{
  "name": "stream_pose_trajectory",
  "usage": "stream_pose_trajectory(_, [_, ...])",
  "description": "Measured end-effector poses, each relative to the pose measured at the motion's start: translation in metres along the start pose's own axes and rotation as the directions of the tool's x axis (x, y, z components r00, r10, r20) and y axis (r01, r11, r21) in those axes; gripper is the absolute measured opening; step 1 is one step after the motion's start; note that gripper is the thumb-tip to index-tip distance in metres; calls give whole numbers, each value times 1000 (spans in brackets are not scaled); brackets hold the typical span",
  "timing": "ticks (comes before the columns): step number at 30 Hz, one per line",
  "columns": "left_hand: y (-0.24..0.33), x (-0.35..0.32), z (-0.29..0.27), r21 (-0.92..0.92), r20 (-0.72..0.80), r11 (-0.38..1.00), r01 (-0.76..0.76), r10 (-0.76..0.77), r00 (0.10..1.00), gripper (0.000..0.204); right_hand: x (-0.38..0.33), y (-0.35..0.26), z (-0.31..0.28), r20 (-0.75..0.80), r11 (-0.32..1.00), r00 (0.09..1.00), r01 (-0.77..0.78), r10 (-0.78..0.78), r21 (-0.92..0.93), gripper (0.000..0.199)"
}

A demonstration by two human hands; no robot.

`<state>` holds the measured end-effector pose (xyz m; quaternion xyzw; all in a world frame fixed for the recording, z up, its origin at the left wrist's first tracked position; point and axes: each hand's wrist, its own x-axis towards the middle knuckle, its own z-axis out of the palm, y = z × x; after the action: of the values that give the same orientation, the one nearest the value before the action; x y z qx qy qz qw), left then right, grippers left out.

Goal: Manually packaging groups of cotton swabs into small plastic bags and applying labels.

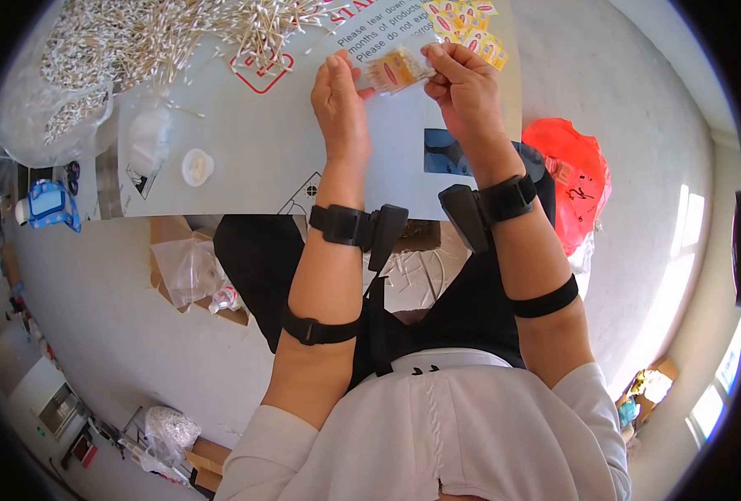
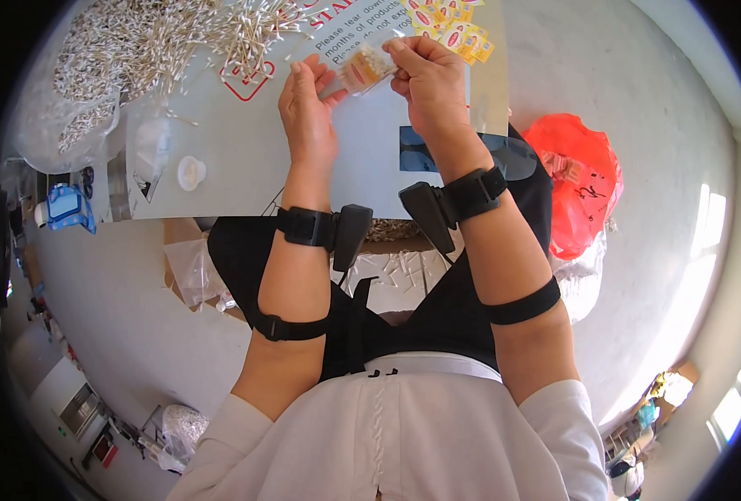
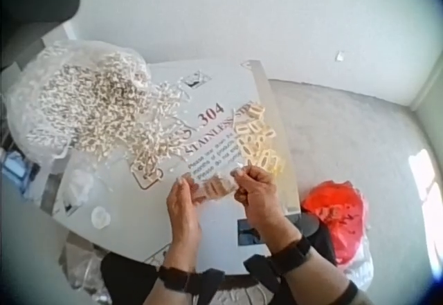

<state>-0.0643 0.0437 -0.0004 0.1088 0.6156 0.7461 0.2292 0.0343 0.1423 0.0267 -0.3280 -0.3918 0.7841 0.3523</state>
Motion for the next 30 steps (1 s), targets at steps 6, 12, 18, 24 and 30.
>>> stream_pose_trajectory(6, [9,8,14,-50,102,970,236,-230,968,63,-3,-1,-6,62,925,987,-160,148,344,6])
stream_pose_trajectory(12, [21,6,28,-200,161,894,400,-373,914,60,-11,3,-7,242,753,958,-271,152,599,7])
stream_pose_trajectory(18, [5,4,32,73,-49,992,101,-97,994,38,-17,-1,-6,36,939,994,-105,99,327,9])
stream_pose_trajectory(24, [-9,15,21,309,-111,951,29,6,994,43,-23,2,-26,-228,949,972,19,56,315,12])
stream_pose_trajectory(30, [5,18,-3,778,39,592,-209,287,957,39,-23,-17,-64,-213,923,969,-37,127,382,12])
